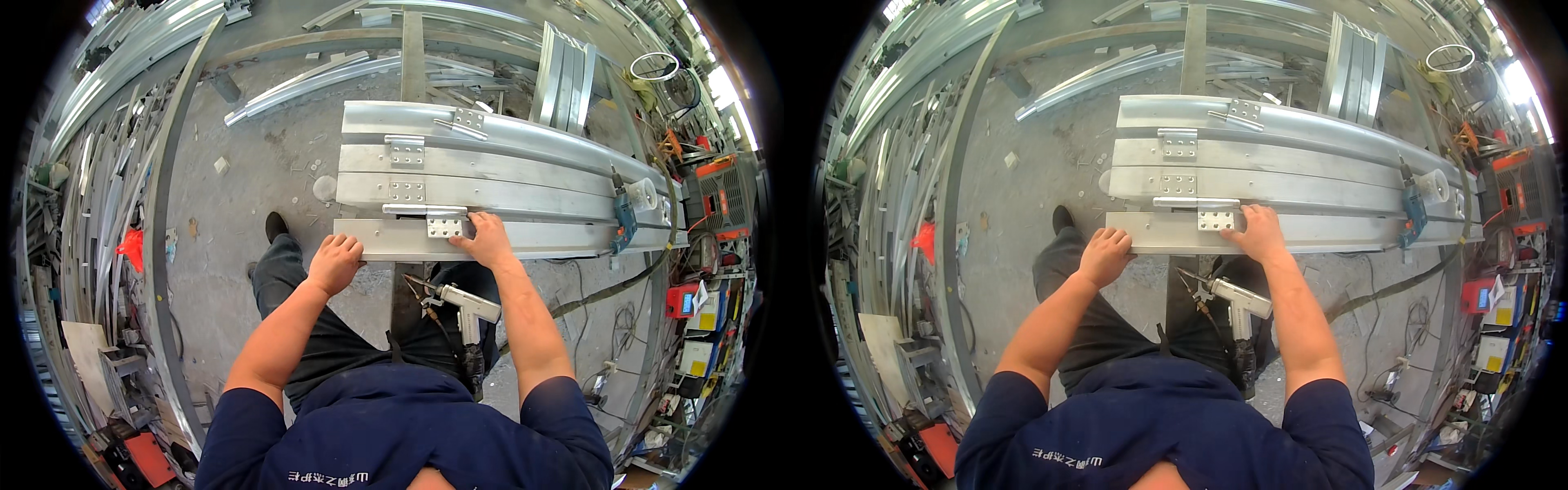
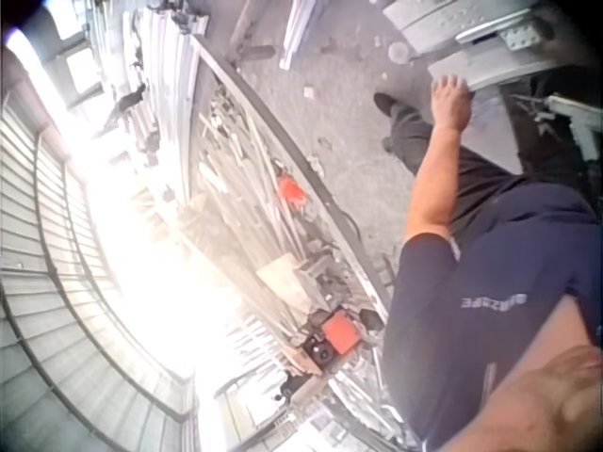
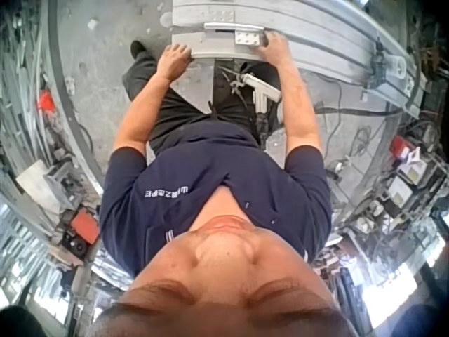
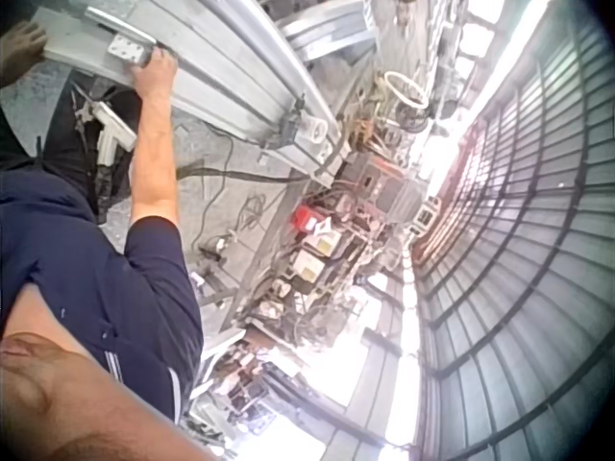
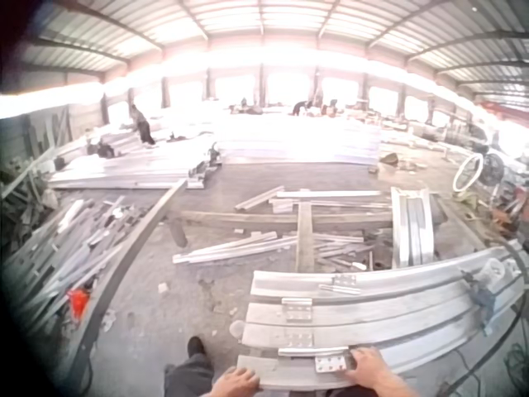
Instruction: The person positions metal brackets onto a metal frame and uses a welding gun to tack weld them in place. They repeat this process for several brackets along the frame.
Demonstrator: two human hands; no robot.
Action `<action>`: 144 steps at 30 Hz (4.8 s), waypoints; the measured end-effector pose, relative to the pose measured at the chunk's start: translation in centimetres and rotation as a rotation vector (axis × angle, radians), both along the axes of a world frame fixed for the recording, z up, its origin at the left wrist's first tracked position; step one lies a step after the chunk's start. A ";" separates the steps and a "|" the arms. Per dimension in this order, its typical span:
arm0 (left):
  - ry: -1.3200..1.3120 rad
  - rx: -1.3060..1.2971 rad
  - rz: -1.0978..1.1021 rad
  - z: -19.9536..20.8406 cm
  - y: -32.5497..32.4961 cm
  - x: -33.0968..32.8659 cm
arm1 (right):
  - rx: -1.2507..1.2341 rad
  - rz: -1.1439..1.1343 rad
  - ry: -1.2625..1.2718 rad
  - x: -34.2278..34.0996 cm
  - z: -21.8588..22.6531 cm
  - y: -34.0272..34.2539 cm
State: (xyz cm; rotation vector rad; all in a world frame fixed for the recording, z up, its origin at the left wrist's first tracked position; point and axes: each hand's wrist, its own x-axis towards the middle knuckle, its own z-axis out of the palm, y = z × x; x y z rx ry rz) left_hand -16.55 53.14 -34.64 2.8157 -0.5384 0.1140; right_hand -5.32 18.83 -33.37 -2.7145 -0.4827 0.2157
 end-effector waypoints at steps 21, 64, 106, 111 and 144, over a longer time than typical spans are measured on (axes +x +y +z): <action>0.019 -0.168 0.189 3.8 0.1 2.5 | 0.274 -0.260 -0.135 -2.3 1.4 -3.3; 0.268 -0.027 0.888 -3.9 10.6 -9.0 | 0.483 -0.363 -0.065 -17.5 -7.3 -8.9; 0.249 -0.171 1.147 -3.5 9.7 -4.7 | 1.318 -0.559 0.303 -16.7 -3.2 -6.4; 0.500 -0.125 1.364 -2.4 8.7 -3.1 | 1.213 -0.533 0.197 -17.0 -4.6 -7.1; 0.567 -0.034 1.413 -1.0 9.6 -2.2 | 1.126 -0.528 0.136 -16.0 -4.9 -5.7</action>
